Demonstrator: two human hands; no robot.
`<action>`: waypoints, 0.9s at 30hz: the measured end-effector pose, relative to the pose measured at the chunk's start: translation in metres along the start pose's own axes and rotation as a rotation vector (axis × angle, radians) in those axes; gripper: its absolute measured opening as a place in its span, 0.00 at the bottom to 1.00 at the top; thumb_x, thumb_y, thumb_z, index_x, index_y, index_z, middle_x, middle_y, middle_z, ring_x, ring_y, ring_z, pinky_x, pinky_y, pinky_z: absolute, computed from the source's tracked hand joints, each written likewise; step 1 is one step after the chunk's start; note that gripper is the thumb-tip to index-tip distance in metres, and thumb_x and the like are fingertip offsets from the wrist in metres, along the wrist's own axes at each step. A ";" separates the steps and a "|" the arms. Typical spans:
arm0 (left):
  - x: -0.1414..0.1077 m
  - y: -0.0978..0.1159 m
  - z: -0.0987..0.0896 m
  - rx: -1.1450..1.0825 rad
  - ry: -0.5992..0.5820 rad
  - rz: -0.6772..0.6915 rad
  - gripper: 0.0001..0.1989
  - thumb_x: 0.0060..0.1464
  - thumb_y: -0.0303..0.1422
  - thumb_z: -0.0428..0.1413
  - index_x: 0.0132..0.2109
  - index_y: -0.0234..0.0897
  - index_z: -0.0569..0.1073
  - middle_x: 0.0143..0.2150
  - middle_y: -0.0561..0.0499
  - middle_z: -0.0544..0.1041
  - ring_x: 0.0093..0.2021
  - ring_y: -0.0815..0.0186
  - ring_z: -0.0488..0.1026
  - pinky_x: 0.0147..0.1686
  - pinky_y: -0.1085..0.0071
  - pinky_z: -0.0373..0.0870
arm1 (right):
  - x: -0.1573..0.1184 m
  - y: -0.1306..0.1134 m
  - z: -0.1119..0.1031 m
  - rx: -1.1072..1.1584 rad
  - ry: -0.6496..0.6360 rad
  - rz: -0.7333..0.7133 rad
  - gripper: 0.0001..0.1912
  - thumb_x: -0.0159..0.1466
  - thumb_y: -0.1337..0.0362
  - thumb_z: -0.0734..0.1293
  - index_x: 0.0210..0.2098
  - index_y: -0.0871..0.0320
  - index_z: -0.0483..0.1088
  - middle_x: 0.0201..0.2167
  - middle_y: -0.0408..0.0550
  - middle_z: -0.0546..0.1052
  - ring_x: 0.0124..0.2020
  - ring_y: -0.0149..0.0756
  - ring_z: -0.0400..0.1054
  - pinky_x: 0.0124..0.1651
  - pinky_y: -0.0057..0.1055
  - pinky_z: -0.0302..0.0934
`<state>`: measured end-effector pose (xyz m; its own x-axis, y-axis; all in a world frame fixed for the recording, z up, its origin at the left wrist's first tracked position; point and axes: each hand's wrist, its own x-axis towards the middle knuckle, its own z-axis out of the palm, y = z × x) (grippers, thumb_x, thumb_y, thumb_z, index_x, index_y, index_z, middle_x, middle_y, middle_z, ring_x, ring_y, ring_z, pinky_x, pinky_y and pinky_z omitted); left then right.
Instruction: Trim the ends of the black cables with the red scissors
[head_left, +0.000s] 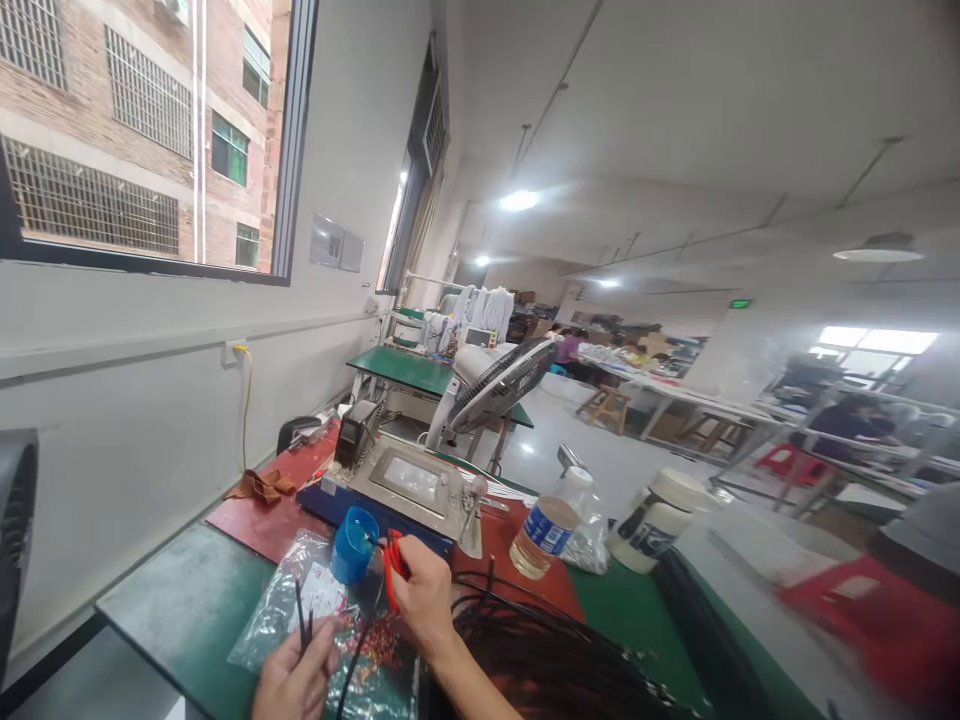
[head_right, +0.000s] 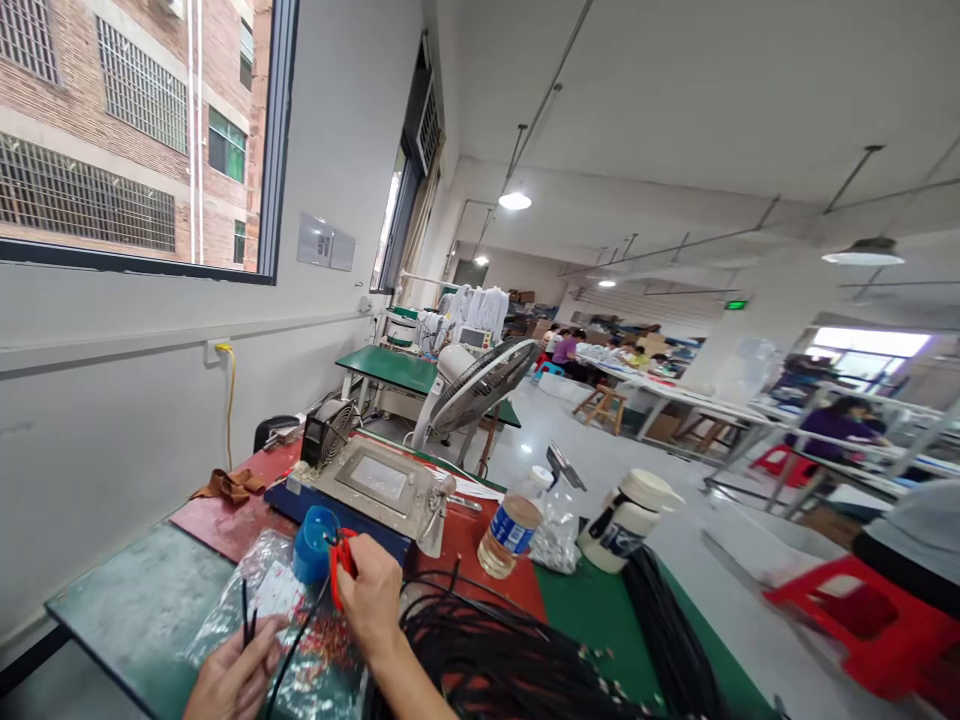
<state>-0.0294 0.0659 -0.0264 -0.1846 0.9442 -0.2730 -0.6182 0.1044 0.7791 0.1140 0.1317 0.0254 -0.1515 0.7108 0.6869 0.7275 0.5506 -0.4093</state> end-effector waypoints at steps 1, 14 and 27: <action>-0.004 0.005 0.003 0.022 0.008 0.009 0.26 0.24 0.49 0.67 0.27 0.31 0.78 0.16 0.53 0.71 0.10 0.86 0.47 0.10 0.84 0.40 | -0.005 -0.004 -0.004 0.034 0.040 -0.079 0.15 0.61 0.66 0.58 0.18 0.58 0.61 0.17 0.41 0.63 0.19 0.27 0.54 0.24 0.24 0.47; -0.051 0.020 0.015 0.051 0.191 -0.093 0.30 0.21 0.48 0.68 0.34 0.33 0.79 0.14 0.59 0.65 0.11 0.82 0.49 0.09 0.84 0.40 | -0.062 -0.033 -0.009 0.255 -0.014 -0.523 0.12 0.64 0.66 0.55 0.33 0.60 0.69 0.22 0.47 0.71 0.24 0.32 0.62 0.25 0.28 0.51; -0.053 0.020 0.000 0.138 0.270 0.073 0.27 0.24 0.44 0.69 0.32 0.30 0.78 0.22 0.49 0.76 0.09 0.83 0.50 0.07 0.82 0.43 | -0.053 -0.027 -0.021 0.248 -0.191 -0.160 0.04 0.56 0.63 0.64 0.28 0.57 0.63 0.25 0.43 0.66 0.28 0.33 0.58 0.30 0.28 0.49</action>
<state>-0.0319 0.0181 0.0039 -0.4327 0.8353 -0.3393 -0.4893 0.0985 0.8665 0.1161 0.0699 0.0124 -0.3902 0.6630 0.6389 0.5034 0.7346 -0.4549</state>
